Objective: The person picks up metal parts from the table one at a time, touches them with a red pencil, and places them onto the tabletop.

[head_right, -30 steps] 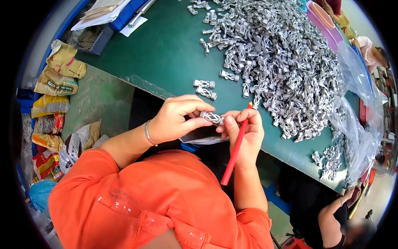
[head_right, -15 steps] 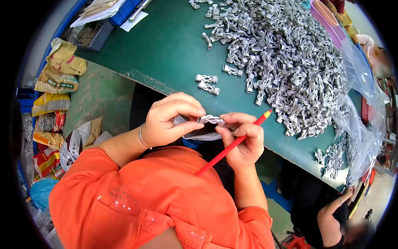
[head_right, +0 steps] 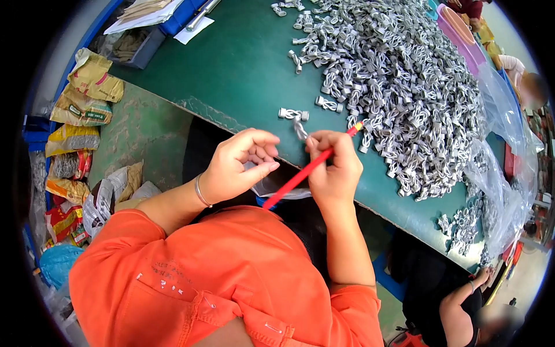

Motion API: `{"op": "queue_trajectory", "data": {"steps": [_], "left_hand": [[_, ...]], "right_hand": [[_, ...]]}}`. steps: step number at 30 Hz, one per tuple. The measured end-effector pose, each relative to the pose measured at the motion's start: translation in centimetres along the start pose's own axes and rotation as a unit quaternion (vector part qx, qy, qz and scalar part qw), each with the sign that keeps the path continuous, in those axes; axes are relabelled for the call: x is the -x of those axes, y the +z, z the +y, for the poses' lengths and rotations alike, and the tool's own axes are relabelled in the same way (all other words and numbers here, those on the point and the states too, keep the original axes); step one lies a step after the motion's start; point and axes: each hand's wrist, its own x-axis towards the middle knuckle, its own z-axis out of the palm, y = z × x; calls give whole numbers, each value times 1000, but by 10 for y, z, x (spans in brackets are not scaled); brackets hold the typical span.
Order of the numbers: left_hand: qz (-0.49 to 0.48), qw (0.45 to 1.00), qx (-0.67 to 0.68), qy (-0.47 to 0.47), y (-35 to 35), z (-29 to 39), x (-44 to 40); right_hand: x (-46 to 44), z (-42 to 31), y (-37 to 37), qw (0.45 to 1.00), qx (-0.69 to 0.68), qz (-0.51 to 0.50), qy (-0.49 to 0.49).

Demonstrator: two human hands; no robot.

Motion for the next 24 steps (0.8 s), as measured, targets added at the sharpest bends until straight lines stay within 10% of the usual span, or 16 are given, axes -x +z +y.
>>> {"op": "queue_trajectory", "data": {"steps": [4, 10, 24], "left_hand": [[5, 986, 159, -42, 3, -6, -4], [-12, 968, 248, -33, 6, 3, -5], [-17, 985, -2, 171, -6, 2, -4]], "right_hand": [[6, -17, -15, 935, -296, -24, 194], [15, -19, -16, 913, -344, -49, 213], [32, -15, -17, 984, -104, -7, -141]]}}
